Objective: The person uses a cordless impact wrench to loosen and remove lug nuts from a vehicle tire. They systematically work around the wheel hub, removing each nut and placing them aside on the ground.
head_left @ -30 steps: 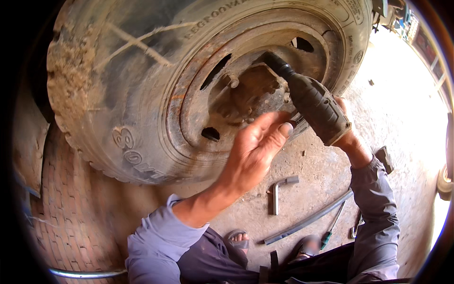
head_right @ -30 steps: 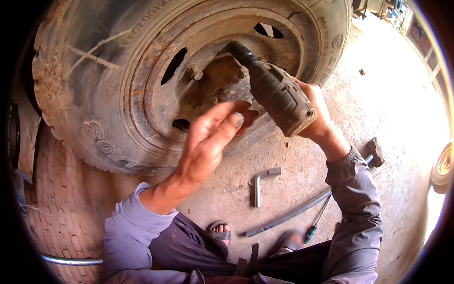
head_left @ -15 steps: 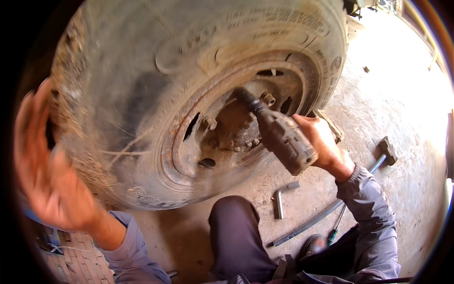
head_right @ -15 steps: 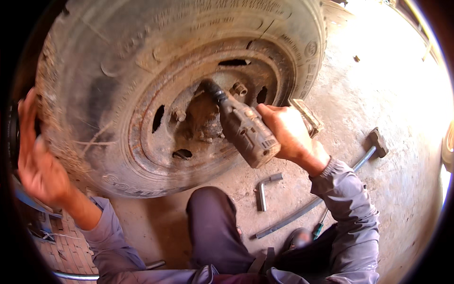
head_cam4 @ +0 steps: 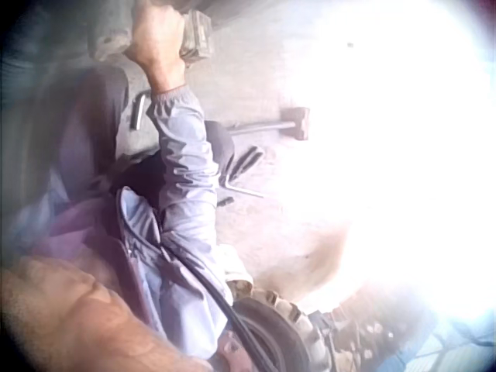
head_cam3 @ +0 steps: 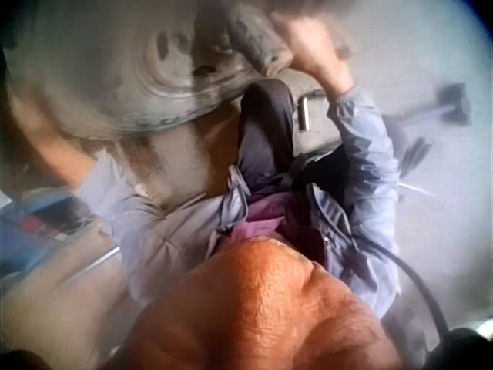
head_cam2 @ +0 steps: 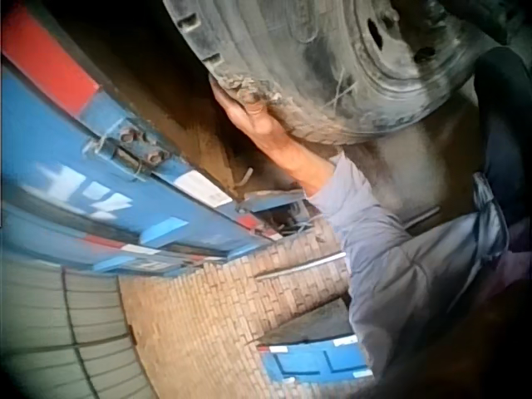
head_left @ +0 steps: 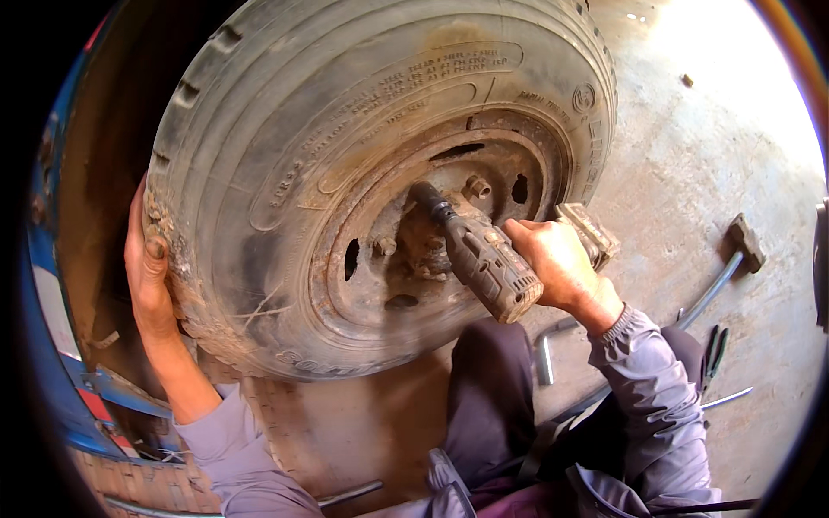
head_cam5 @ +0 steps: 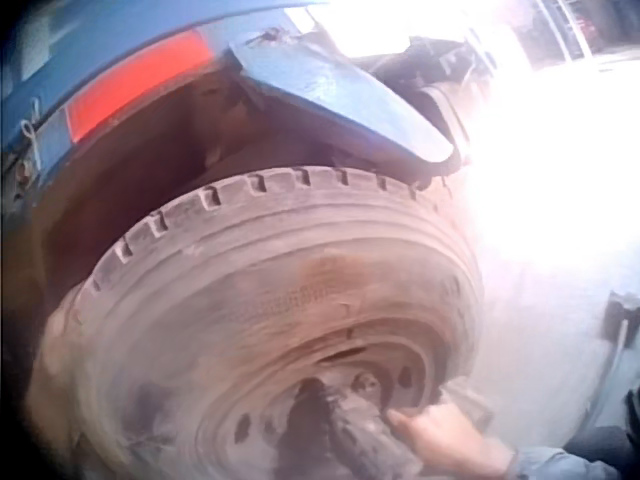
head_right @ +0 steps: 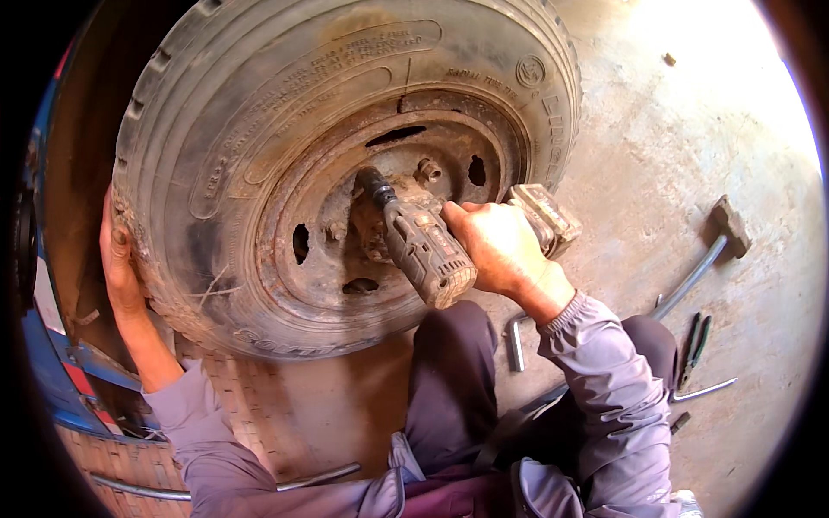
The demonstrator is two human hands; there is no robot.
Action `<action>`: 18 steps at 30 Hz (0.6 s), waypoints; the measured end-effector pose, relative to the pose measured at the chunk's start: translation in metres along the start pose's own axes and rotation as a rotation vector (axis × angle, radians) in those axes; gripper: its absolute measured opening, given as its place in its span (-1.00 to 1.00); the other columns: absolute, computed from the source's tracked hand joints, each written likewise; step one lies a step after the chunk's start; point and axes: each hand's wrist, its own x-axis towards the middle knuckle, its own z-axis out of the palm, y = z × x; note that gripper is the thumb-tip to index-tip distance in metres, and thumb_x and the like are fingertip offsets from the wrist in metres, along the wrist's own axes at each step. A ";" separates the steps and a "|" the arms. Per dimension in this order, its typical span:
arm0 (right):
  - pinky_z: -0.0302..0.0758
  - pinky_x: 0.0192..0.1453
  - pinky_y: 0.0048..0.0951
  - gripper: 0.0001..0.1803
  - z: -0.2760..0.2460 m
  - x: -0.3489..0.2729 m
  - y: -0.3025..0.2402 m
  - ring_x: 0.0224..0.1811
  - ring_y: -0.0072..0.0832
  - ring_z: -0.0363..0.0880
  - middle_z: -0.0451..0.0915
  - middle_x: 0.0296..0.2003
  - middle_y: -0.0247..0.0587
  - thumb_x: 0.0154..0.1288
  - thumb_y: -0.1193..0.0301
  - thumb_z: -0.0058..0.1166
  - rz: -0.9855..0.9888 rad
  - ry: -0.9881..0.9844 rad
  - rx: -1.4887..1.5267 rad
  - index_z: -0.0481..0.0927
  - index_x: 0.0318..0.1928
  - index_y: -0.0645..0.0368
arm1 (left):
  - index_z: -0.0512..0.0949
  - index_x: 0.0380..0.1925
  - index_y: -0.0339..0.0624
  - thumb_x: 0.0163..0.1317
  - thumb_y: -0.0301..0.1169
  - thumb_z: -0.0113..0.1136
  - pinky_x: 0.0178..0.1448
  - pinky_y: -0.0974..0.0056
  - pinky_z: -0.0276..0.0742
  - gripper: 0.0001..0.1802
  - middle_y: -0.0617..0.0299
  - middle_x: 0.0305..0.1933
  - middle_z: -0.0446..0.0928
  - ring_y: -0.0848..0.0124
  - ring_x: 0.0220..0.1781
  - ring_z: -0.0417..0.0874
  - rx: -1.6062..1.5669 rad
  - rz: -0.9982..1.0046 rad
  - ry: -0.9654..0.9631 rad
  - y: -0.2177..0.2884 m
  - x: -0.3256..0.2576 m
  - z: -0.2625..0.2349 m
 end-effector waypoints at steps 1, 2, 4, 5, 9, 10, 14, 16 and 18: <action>0.55 -0.22 -0.03 -0.66 0.001 0.000 0.003 -0.31 0.07 0.65 0.61 -0.42 0.06 0.08 0.22 0.24 -0.014 -0.003 -0.015 0.46 -0.30 0.20 | 0.15 0.42 -0.52 0.17 0.39 0.13 0.57 0.15 0.00 0.20 -0.13 0.46 0.24 0.16 0.52 0.22 -0.003 -0.011 0.006 -0.001 -0.001 0.000; 0.56 -0.22 -0.03 -0.66 0.002 0.000 0.005 -0.31 0.07 0.65 0.61 -0.41 0.06 0.07 0.23 0.24 -0.030 -0.006 -0.031 0.46 -0.30 0.19 | 0.15 0.42 -0.51 0.17 0.39 0.13 0.56 0.16 0.00 0.19 -0.13 0.46 0.24 0.16 0.52 0.22 -0.008 -0.020 0.009 -0.002 -0.001 -0.001; 0.56 -0.21 -0.02 -0.66 0.001 -0.001 0.002 -0.31 0.05 0.66 0.62 -0.41 0.04 0.06 0.24 0.25 -0.013 -0.020 -0.026 0.47 -0.29 0.19 | 0.15 0.42 -0.51 0.18 0.38 0.12 0.56 0.16 0.00 0.18 -0.12 0.46 0.24 0.16 0.51 0.22 -0.010 -0.037 0.007 -0.001 -0.003 -0.001; 0.56 -0.20 -0.02 -0.66 0.002 -0.001 0.003 -0.30 0.05 0.66 0.63 -0.40 0.04 0.06 0.25 0.25 -0.008 -0.023 -0.006 0.47 -0.28 0.19 | 0.16 0.42 -0.51 0.18 0.38 0.12 0.56 0.16 0.00 0.18 -0.12 0.46 0.25 0.16 0.51 0.22 -0.013 -0.042 0.009 0.000 -0.003 0.000; 0.57 -0.19 -0.03 -0.67 0.003 -0.001 0.005 -0.29 0.03 0.67 0.64 -0.38 0.03 0.05 0.27 0.24 -0.007 -0.046 -0.009 0.48 -0.26 0.20 | 0.16 0.42 -0.50 0.20 0.36 0.11 0.56 0.16 0.01 0.16 -0.11 0.46 0.25 0.17 0.51 0.23 -0.023 -0.061 0.023 -0.002 -0.006 0.001; 0.57 -0.19 -0.03 -0.67 0.003 0.000 0.005 -0.29 0.03 0.67 0.64 -0.38 0.03 0.05 0.27 0.24 -0.006 -0.041 0.003 0.48 -0.26 0.20 | 0.16 0.42 -0.50 0.21 0.36 0.10 0.55 0.16 0.01 0.15 -0.10 0.46 0.25 0.17 0.51 0.23 -0.018 -0.066 0.025 -0.002 -0.006 0.000; 0.58 -0.18 -0.04 -0.68 0.002 0.001 0.006 -0.28 0.02 0.68 0.64 -0.38 0.02 0.06 0.28 0.24 -0.011 -0.057 -0.015 0.50 -0.25 0.20 | 0.16 0.42 -0.50 0.23 0.35 0.09 0.55 0.16 0.02 0.13 -0.09 0.46 0.25 0.17 0.50 0.23 -0.010 -0.074 0.033 0.001 -0.006 -0.003; 0.59 -0.19 -0.04 -0.69 0.001 0.000 0.006 -0.29 0.01 0.68 0.65 -0.38 0.01 0.07 0.28 0.23 -0.008 -0.060 -0.021 0.50 -0.25 0.19 | 0.16 0.42 -0.49 0.24 0.34 0.09 0.55 0.16 0.02 0.12 -0.08 0.46 0.25 0.17 0.50 0.23 -0.012 -0.080 0.033 0.001 -0.006 -0.002; 0.59 -0.20 -0.04 -0.71 0.001 0.000 0.006 -0.30 0.00 0.68 0.65 -0.38 0.00 0.09 0.28 0.21 0.007 -0.065 -0.019 0.51 -0.25 0.19 | 0.17 0.42 -0.49 0.24 0.33 0.08 0.55 0.16 0.02 0.11 -0.07 0.46 0.25 0.18 0.49 0.24 -0.013 -0.084 0.037 -0.001 -0.006 -0.002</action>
